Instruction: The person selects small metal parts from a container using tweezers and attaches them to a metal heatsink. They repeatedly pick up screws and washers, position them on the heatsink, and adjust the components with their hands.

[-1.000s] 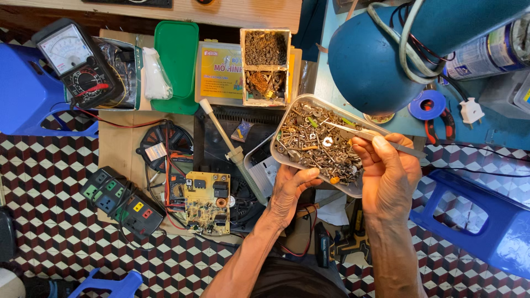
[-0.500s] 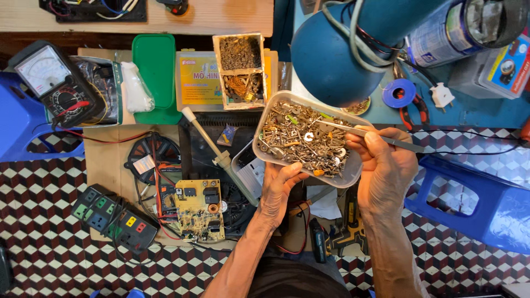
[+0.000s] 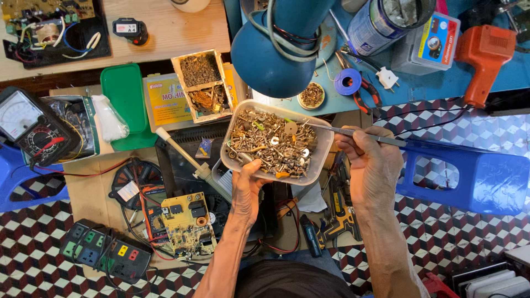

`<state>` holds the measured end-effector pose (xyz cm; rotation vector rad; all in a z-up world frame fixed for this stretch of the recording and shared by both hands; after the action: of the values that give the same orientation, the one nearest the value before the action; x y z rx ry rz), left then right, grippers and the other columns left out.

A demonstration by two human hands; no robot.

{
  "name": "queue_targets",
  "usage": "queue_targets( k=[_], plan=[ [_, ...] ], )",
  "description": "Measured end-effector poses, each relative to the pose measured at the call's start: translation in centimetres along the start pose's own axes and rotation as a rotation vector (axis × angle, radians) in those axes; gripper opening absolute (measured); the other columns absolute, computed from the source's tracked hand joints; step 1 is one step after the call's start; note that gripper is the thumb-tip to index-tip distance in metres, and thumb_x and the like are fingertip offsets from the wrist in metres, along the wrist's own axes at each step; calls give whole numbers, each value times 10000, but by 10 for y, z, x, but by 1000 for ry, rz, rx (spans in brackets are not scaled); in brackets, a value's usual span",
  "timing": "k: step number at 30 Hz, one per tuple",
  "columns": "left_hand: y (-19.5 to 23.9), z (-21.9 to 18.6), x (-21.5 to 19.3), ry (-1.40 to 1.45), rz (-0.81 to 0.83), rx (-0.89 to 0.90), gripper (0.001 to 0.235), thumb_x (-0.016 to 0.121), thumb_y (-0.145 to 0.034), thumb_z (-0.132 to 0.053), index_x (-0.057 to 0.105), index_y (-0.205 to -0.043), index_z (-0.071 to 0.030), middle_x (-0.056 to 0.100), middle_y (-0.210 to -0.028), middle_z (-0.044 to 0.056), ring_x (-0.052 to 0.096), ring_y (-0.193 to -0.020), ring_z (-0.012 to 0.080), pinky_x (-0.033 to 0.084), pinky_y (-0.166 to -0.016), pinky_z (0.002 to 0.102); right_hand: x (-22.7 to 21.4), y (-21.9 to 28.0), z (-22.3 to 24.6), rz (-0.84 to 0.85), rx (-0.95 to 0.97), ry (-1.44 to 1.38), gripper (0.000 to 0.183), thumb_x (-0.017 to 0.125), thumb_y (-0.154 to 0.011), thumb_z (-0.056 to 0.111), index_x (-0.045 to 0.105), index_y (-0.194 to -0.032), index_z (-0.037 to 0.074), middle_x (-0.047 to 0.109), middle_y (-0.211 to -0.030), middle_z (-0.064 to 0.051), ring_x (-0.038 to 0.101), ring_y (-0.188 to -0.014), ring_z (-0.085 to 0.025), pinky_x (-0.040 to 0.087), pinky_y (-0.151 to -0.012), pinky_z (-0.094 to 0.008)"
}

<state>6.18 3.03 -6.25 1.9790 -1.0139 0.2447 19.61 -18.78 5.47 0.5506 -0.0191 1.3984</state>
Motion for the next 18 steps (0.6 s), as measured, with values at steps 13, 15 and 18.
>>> queue_targets(
  k=[13,15,18],
  plan=[
    [107,32,-28,-288,-20,-343,732,678,-779,-331,437,-1406,-39,644,-1259,152,696,-1064,222,607,-890,415,-93,42,47,-94,-143,-13,149,634,-1015,-46,557,-1140,-23,710,-1081,-241,742,-972,-297,618,-964,-401],
    [113,50,-23,-296,-23,-388,760,684,-760,-333,417,-1421,-69,631,-1251,139,691,-1041,228,613,-846,412,-113,48,44,-138,-133,-11,153,628,-1011,-49,565,-1145,-15,717,-1089,-241,746,-963,-292,618,-957,-394],
    [109,78,-7,-258,35,-427,756,694,-774,-342,394,-1425,-100,630,-1266,141,692,-1071,217,607,-854,370,-133,57,41,-173,-129,37,121,623,-1061,-48,589,-1177,-61,712,-1121,-237,740,-996,-298,615,-978,-395]
  ],
)
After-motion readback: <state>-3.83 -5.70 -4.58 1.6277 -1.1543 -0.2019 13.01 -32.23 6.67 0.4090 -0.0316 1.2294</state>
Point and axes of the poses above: each hand's wrist, its own y-axis away from the middle knuckle, its own x-axis out of the palm, z = x × y, the point moved 9 cm from there along -y, towards the middle knuckle
